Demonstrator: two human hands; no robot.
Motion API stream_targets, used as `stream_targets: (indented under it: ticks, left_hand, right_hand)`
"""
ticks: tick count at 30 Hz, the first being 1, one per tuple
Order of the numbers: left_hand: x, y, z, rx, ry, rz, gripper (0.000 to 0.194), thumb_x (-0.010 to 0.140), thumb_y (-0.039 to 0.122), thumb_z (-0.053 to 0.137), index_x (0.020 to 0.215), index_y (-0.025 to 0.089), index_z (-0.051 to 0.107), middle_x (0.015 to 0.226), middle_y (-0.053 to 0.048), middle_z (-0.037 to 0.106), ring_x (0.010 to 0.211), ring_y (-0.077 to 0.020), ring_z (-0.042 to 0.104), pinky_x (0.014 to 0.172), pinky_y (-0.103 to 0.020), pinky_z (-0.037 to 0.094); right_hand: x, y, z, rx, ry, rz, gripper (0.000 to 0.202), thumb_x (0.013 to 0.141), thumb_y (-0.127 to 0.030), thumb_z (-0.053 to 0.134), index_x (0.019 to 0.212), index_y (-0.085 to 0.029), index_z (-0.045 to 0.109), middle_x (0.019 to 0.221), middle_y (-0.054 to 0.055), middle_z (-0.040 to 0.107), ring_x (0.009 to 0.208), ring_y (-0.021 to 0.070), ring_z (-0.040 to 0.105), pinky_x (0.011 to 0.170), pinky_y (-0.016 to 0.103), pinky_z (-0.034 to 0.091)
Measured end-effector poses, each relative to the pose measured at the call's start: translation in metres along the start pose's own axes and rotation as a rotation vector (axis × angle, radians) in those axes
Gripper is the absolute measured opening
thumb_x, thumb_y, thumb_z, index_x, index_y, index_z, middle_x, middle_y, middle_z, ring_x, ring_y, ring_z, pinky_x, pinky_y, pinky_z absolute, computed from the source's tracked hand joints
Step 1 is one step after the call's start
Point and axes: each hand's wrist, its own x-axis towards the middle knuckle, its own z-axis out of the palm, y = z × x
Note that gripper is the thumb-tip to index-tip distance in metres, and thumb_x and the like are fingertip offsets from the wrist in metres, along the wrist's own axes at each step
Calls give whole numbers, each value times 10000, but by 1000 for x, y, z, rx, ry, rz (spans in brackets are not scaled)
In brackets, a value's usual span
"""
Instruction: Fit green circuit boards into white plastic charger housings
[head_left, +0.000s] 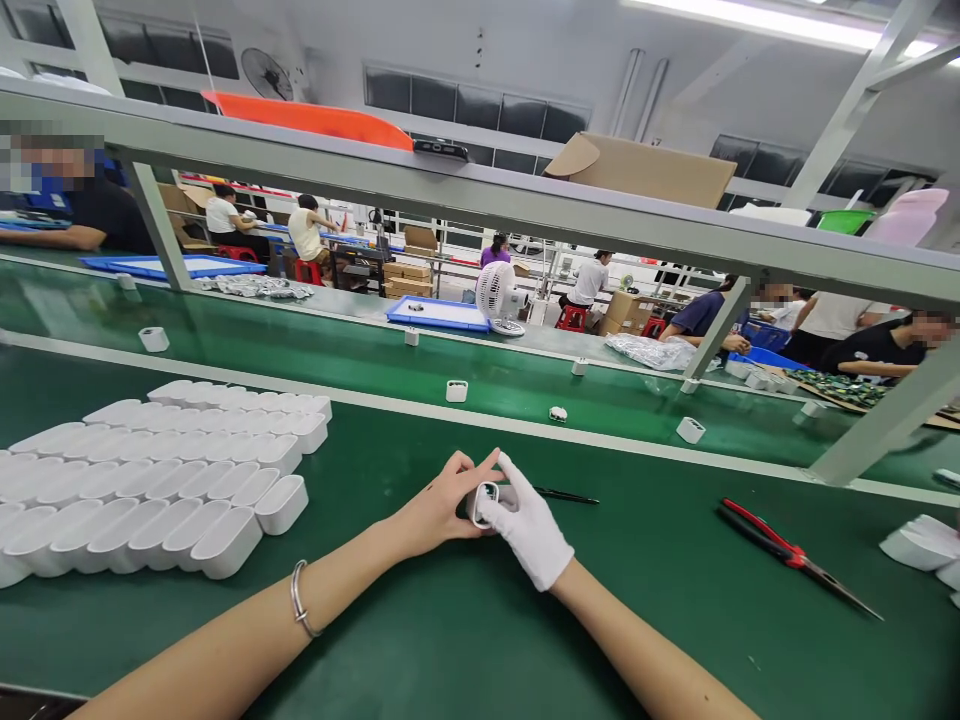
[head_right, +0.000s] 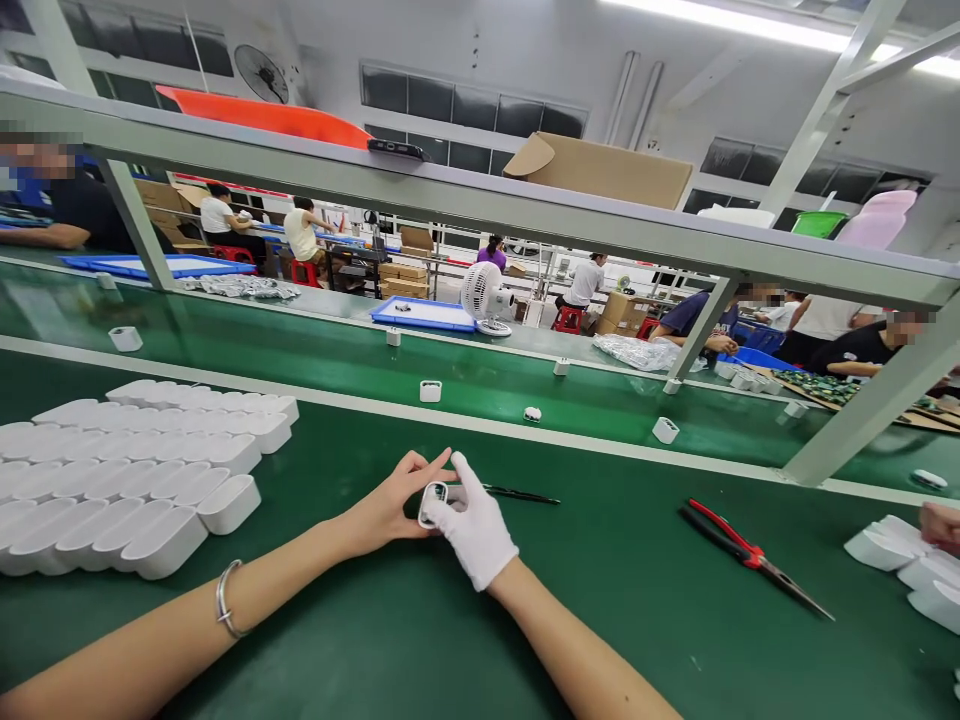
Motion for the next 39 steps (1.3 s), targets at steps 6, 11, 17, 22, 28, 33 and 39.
stream_targets:
  ticks: [6,11,17,22,28,33,39]
  left_hand:
    - [1,-10,-4,-161,-13,-139,739,706,57,638,1360,308,402,1205,-66,511,1027,-188,460,954,-375,423]
    - [2,-9,-8,-233,-78,-173,805,642,27,592,1368,311,392,1261,-11,541,1105,-192,428,973,-339,400]
    - [4,-4,-11,-326,-173,-224,831,641,45,504,1416,278,316,1332,-12,517,1128,-213,472,957,-333,400]
    - [5,-5,-9,-408,-232,-262,817,620,41,468,1408,219,341,1309,-43,544,1068,-214,548,893,-304,430]
    - [5,0,-8,-287,-202,-298,547,663,112,534,1203,202,526,1133,-48,606,952,-206,574,795,-287,456]
    - [6,5,-9,-200,-197,-277,338,743,297,622,1074,226,624,1041,-38,599,993,-240,521,889,-341,399]
    - [6,6,-8,-184,-198,-271,245,754,262,621,994,229,649,961,-4,632,991,-221,480,846,-287,389]
  right_hand:
    - [6,-5,-81,-955,-2,5,290,704,-301,641,988,-268,692,1114,54,611,1022,267,545,869,406,421]
    - [10,6,-101,-905,-59,50,174,820,-255,511,862,-243,680,828,2,647,737,149,587,682,271,452]
    - [-2,-23,-62,-948,-53,-293,284,898,-217,427,1076,-305,630,927,-11,647,763,110,579,685,227,417]
    - [-8,-36,-45,-1189,-133,-377,378,838,-84,435,1097,-309,595,918,-16,628,699,103,535,562,209,326]
    - [-9,-36,-46,-1351,-124,-378,360,862,-64,416,1057,-306,597,884,-20,645,712,116,538,558,241,262]
    - [-10,-39,-38,-1522,-127,-368,391,820,-36,446,1068,-310,574,883,-21,647,675,137,523,536,291,187]
    - [-9,-38,-36,-1533,-116,-354,379,832,-50,436,1064,-321,564,895,-30,644,689,140,519,553,294,203]
